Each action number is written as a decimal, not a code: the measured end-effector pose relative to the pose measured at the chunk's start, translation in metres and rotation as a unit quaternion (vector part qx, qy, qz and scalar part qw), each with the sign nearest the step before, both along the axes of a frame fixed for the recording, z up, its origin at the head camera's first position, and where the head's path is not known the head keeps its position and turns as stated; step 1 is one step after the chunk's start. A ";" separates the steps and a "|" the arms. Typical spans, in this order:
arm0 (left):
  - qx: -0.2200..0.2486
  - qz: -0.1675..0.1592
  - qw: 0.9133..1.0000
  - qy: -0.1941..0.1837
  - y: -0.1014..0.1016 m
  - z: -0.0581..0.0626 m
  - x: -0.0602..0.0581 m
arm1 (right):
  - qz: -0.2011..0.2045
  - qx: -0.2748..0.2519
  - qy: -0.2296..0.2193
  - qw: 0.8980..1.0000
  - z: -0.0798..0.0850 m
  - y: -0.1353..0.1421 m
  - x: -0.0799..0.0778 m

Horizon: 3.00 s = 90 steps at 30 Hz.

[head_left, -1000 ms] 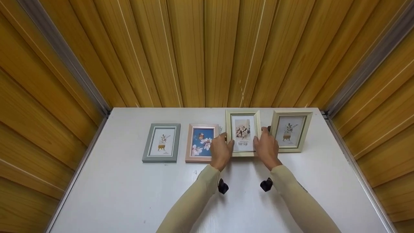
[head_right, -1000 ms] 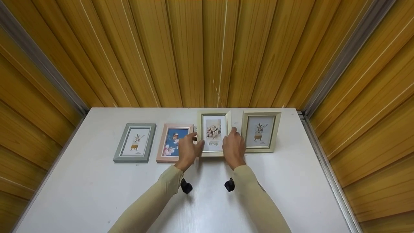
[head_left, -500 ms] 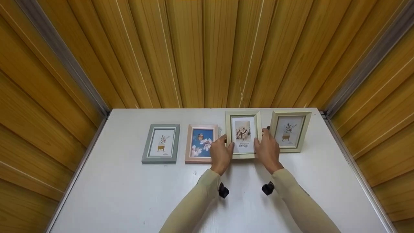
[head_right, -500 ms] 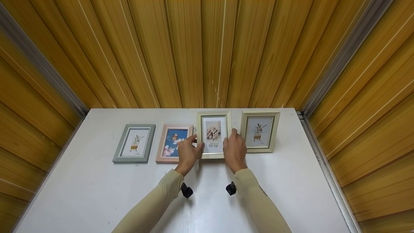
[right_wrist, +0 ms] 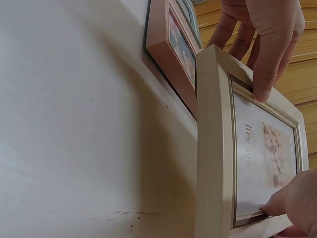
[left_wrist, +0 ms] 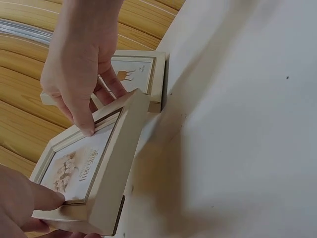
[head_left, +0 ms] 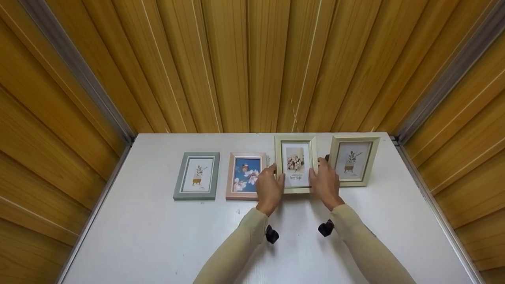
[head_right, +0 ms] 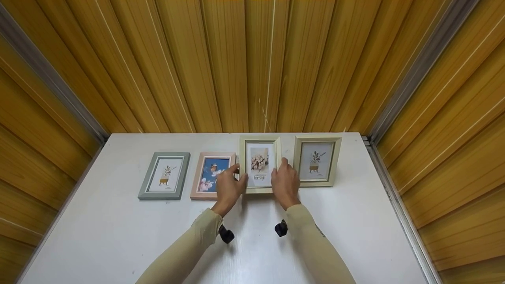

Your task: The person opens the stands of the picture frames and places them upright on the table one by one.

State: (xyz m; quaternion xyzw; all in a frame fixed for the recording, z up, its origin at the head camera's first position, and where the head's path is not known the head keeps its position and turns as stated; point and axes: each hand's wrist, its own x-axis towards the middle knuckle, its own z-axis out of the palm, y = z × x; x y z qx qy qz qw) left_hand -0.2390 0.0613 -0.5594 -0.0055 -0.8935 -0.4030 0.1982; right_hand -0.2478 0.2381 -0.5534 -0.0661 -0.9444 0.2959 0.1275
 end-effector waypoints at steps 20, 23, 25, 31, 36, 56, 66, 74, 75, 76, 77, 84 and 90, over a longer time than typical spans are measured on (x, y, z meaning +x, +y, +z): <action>-0.020 -0.028 0.999 0.037 0.004 0.034 0.016 | 0.047 -0.147 -0.115 0.981 -0.007 0.011 -0.015; 0.012 -0.034 0.999 0.030 0.004 0.034 0.017 | 0.053 -0.163 -0.114 0.979 -0.009 0.012 -0.016; 0.047 -0.046 0.998 0.023 0.003 0.034 0.016 | 0.055 -0.170 -0.113 0.977 -0.010 0.012 -0.016; 0.133 -0.070 0.989 -0.015 0.001 0.035 0.016 | 0.052 -0.182 -0.113 0.975 -0.013 0.011 -0.017; 0.156 -0.071 0.984 -0.044 0.000 0.037 0.015 | 0.054 -0.187 -0.115 0.974 -0.013 0.011 -0.017; 0.147 -0.117 0.966 -0.176 -0.001 0.047 0.009 | 0.073 -0.192 -0.105 0.973 -0.015 0.014 -0.018; 0.167 -0.127 0.963 -0.167 -0.003 0.044 0.009 | 0.079 -0.181 -0.101 0.975 -0.019 0.016 -0.019; 0.167 -0.118 0.968 -0.144 -0.009 0.052 0.008 | 0.131 -0.156 -0.120 0.972 -0.006 0.017 -0.019; 0.165 -0.118 0.969 -0.142 -0.009 0.052 0.008 | 0.138 -0.149 -0.119 0.972 -0.003 0.017 -0.020; 0.164 -0.116 0.969 -0.142 -0.009 0.053 0.007 | 0.144 -0.138 -0.117 0.973 0.001 0.018 -0.020; 0.162 -0.115 0.970 -0.141 -0.009 0.053 0.007 | 0.151 -0.126 -0.113 0.974 0.004 0.019 -0.020; 0.168 -0.114 0.967 -0.155 -0.007 0.053 0.005 | 0.171 -0.066 -0.095 0.979 0.030 0.026 -0.024; 0.161 -0.114 0.970 -0.143 -0.007 0.052 0.006 | 0.181 -0.054 -0.093 0.978 0.053 0.026 -0.030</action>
